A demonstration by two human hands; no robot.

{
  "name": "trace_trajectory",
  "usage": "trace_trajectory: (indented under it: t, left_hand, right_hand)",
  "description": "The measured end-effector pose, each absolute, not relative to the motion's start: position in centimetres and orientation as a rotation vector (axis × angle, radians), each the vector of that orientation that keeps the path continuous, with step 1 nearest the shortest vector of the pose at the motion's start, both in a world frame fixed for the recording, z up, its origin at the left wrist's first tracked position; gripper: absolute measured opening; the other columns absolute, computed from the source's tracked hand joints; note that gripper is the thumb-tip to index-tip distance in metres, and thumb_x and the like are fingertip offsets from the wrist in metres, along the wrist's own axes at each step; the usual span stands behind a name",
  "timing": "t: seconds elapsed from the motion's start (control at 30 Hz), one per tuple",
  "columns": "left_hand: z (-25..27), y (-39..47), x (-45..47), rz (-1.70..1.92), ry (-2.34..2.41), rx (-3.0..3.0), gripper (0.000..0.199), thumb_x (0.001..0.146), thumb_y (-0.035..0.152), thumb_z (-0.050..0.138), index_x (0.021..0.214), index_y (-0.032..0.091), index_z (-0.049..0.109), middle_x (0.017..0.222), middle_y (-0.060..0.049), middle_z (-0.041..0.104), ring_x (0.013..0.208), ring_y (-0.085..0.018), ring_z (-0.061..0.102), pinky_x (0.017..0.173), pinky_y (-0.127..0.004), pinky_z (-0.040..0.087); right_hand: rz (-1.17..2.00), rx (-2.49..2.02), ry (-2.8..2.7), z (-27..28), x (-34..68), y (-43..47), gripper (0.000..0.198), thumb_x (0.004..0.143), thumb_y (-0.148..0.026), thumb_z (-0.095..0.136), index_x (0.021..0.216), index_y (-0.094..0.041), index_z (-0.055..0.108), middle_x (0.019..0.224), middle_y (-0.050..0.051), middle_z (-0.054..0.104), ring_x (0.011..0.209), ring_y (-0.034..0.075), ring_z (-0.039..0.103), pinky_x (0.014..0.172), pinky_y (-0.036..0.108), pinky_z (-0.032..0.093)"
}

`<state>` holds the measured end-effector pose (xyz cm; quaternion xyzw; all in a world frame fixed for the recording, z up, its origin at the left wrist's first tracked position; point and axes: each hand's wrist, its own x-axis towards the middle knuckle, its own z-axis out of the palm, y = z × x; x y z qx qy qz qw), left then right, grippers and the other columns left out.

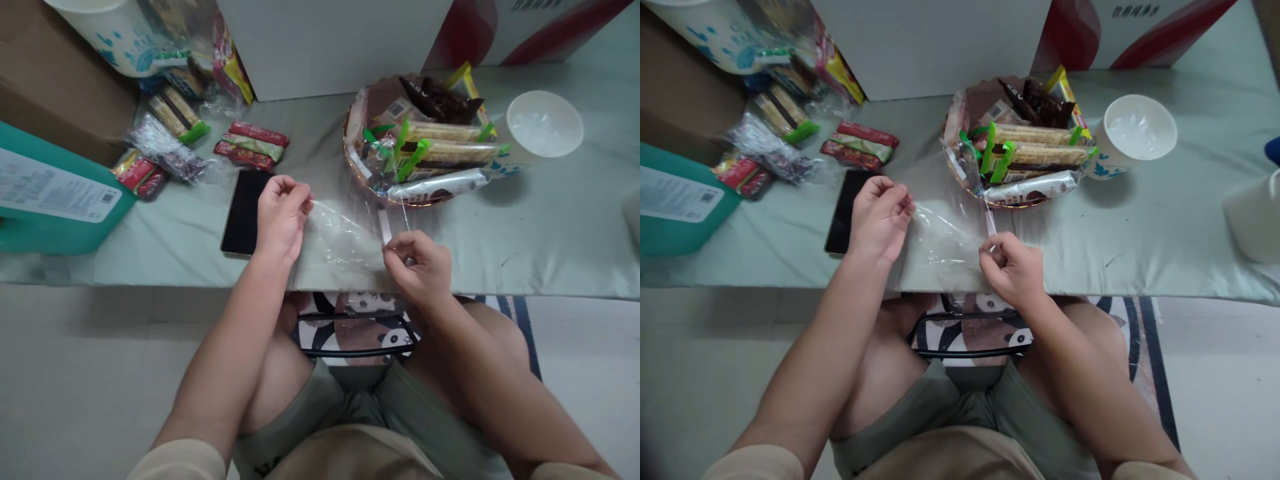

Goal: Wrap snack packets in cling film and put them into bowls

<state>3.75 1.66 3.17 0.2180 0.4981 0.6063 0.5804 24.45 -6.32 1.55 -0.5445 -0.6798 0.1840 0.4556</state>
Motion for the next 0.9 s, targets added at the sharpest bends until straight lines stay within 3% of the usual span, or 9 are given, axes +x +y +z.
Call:
trace_trajectory:
  t: [0.13,0.33,0.53,0.63,0.73,0.9]
  left_hand:
    - [2.1,1.6,3.8,1.274,1.259,0.511,0.023,0.077,0.030,0.078,0.076,0.021,0.057,0.077,0.000,0.062,0.071,-0.011,0.064,0.064,-0.021,0.052]
    - [2.1,0.2,4.0,0.903,1.140,0.568,0.044,0.071,0.056,0.082,0.092,0.020,0.067,0.110,-0.015,0.074,0.106,-0.027,0.073,0.083,-0.035,0.060]
    - [3.0,-0.7,4.0,0.376,0.766,0.576,0.073,0.062,0.087,0.068,0.090,0.020,0.074,0.102,-0.018,0.079,0.097,-0.034,0.077,0.077,-0.043,0.063]
    - [4.0,-1.5,4.5,0.392,0.688,0.619,0.072,0.060,0.086,0.071,0.092,0.021,0.072,0.095,-0.015,0.079,0.094,-0.035,0.078,0.076,-0.046,0.064]
    - [4.6,-2.2,5.0,0.661,0.754,0.634,0.060,0.057,0.067,0.086,0.094,0.025,0.065,0.094,-0.008,0.077,0.096,-0.031,0.077,0.078,-0.041,0.063]
    - [5.4,-2.6,5.0,0.916,0.780,0.727,0.067,0.058,0.061,0.089,0.102,0.029,0.050,0.113,-0.006,0.073,0.110,-0.031,0.074,0.081,-0.040,0.063]
  right_hand:
    - [0.570,-1.355,-1.613,2.0,24.6,-6.3,0.011,0.076,-0.012,0.062,0.074,-0.022,0.059,0.049,-0.009,0.051,0.042,0.006,0.046,0.045,0.020,0.033]
    - [0.890,-1.316,-1.328,2.5,25.5,-6.7,0.012,0.081,-0.023,0.067,0.077,-0.023,0.056,0.049,-0.008,0.048,0.037,0.008,0.042,0.039,0.024,0.031]
    - [1.021,-1.215,-1.059,2.2,25.8,-6.9,0.028,0.081,-0.036,0.074,0.078,-0.026,0.049,0.047,-0.011,0.038,0.034,0.008,0.033,0.034,0.025,0.026]
    - [1.037,-1.195,-1.034,1.8,25.9,-7.1,0.028,0.082,-0.037,0.075,0.081,-0.026,0.050,0.049,-0.010,0.039,0.035,0.008,0.033,0.035,0.025,0.025]
    - [1.020,-1.181,-1.065,1.6,26.0,-7.2,0.026,0.084,-0.037,0.074,0.081,-0.026,0.050,0.051,-0.010,0.039,0.036,0.008,0.033,0.036,0.025,0.028]
    - [0.986,-1.195,-1.127,1.6,26.0,-7.4,0.028,0.086,-0.042,0.072,0.081,-0.026,0.049,0.050,-0.010,0.036,0.037,0.008,0.033,0.036,0.025,0.028]
